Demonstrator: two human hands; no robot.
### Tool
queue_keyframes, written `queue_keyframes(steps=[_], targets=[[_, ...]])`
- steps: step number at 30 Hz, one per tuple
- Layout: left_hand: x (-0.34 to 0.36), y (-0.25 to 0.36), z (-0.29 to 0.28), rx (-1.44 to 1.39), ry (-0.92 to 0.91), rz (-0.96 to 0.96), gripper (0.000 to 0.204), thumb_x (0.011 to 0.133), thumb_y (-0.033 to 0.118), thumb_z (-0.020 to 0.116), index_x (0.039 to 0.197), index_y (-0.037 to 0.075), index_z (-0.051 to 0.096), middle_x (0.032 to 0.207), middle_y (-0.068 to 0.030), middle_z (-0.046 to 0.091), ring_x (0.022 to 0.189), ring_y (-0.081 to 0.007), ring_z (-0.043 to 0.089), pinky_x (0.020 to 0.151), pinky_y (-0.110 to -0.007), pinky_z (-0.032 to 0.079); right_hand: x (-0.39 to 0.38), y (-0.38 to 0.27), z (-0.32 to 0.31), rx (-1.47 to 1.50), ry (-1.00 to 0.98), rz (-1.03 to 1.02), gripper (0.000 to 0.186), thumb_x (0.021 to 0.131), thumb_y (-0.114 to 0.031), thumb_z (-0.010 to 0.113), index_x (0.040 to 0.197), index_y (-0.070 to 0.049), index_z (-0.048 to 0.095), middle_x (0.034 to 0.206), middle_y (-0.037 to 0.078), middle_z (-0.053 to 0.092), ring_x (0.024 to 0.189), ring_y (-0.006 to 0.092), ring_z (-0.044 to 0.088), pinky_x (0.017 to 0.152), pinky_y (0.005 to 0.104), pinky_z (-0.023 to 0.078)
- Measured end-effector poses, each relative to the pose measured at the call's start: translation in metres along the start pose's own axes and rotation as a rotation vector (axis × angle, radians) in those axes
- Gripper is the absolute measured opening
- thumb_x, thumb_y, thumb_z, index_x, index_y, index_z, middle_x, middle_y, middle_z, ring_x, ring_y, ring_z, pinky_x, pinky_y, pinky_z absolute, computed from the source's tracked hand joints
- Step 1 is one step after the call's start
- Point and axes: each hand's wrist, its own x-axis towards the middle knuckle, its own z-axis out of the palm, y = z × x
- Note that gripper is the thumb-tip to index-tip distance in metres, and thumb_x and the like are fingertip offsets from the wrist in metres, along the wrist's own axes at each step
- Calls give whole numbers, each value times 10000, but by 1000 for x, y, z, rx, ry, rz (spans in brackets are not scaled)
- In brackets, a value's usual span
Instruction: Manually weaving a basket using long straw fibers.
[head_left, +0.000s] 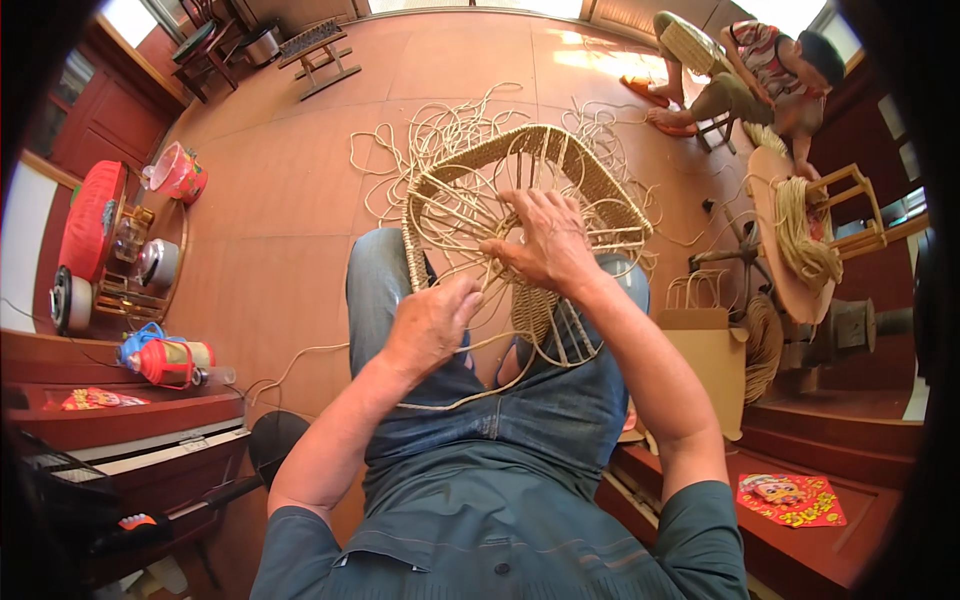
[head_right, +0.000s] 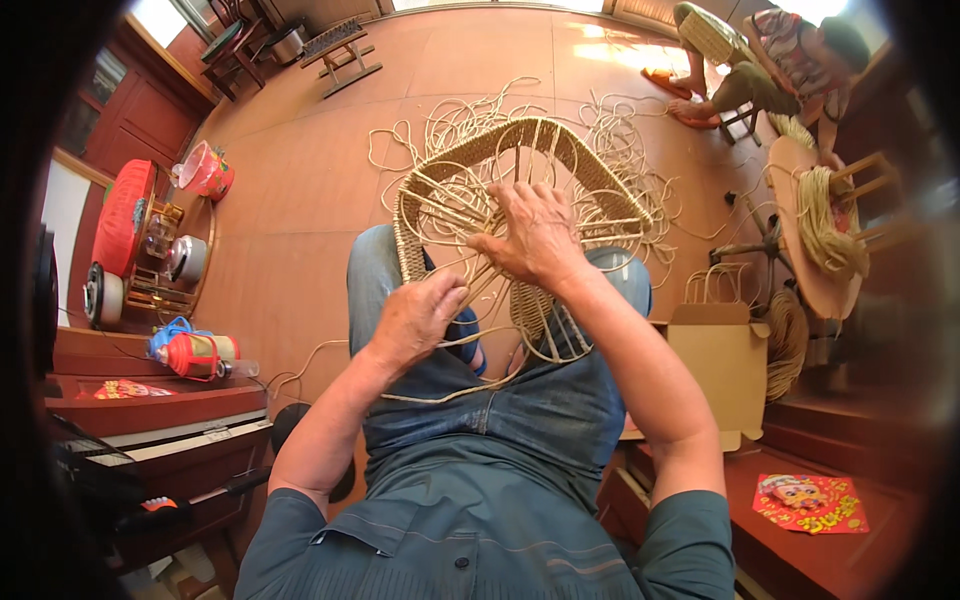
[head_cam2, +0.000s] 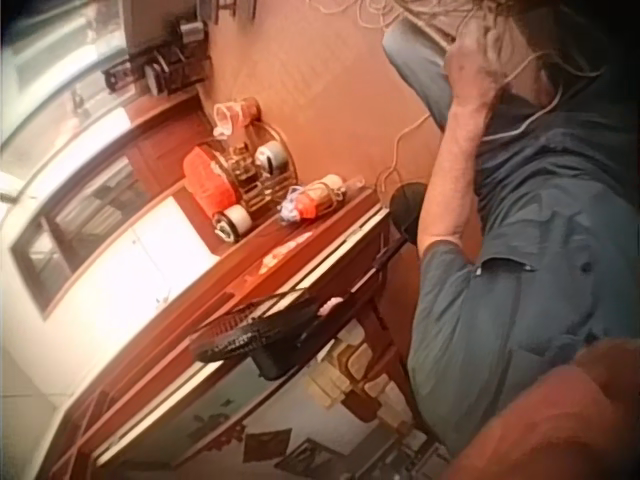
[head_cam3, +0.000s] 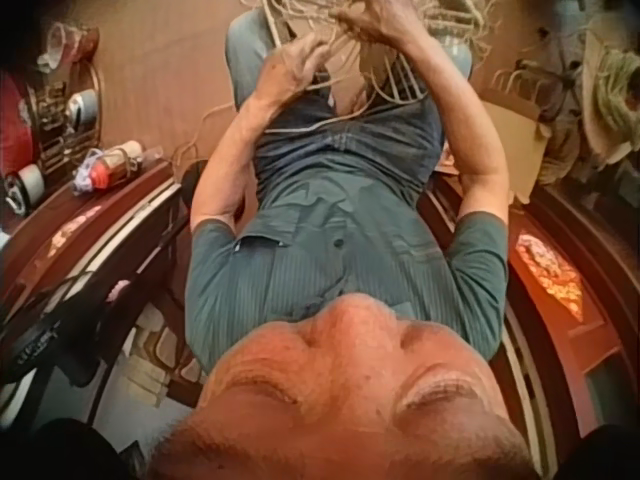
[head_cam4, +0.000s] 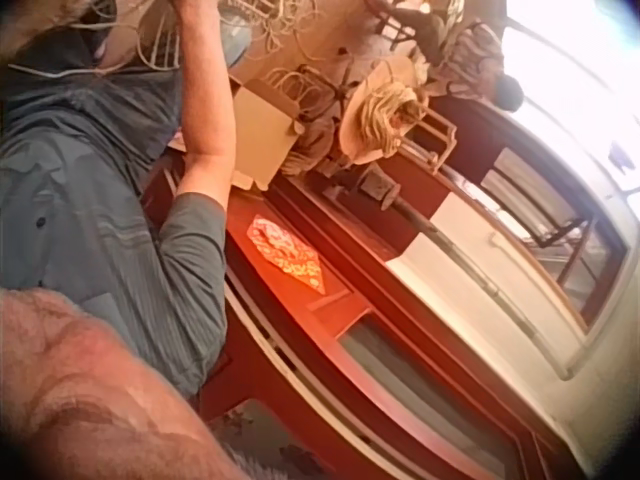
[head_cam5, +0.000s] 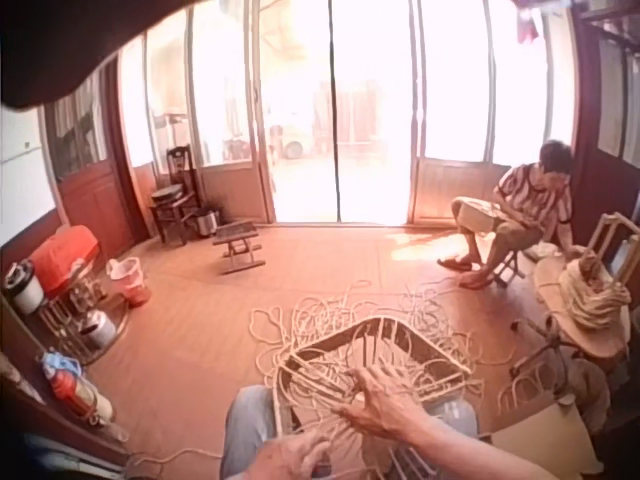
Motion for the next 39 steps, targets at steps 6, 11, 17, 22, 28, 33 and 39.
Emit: queue_keyframes(steps=[6,11,17,22,28,33,39], targets=[[-37,-65,-115,-140,-69,-284,234,1102,223,689,1105,6,775,891,-64,724,853,-108,637,806,-315,545,6,3,5,75,-17,26,745,893,-604,820,1400,-77,673,1285,155,718,1278,353,626,1137,487,427],[-56,-100,-193,200,26,-376,216,1069,214,728,1019,11,781,836,-75,742,828,-158,689,771,-325,538,1,7,6,119,-15,23,755,888,-598,827,1419,-85,667,1260,164,716,1268,350,627,1144,486,419],[-37,-91,-195,876,218,-172,193,1041,240,736,1120,71,784,1063,-113,773,962,-360,700,884,-476,549,2,1,9,113,3,6,737,901,-583,822,1421,-85,666,1260,162,715,1267,343,630,1128,494,429],[-11,-26,-78,439,280,123,223,1050,175,705,1248,78,742,1274,-122,724,1129,-366,699,981,-475,572,2,3,11,75,33,4,726,913,-578,810,1422,-82,664,1272,151,715,1258,341,633,1108,497,440],[3,-22,-2,279,242,130,175,1012,144,759,1174,82,732,1046,-99,744,1013,-338,725,887,-449,593,2,9,12,130,20,5,548,1001,-449,709,1420,-96,685,1317,163,719,1255,371,639,1130,504,441],[0,-27,5,303,356,185,149,995,76,737,1143,85,723,1024,-96,718,978,-325,710,850,-435,586,1,15,12,123,21,-20,457,1053,-385,640,1411,-107,692,1299,156,729,1237,372,647,1109,514,451],[-8,-21,3,362,337,211,153,992,41,690,1139,75,713,1005,-122,685,962,-336,688,858,-446,577,1,15,11,129,14,-20,436,1068,-356,582,1408,-106,696,1291,159,730,1232,371,644,1104,516,452]])
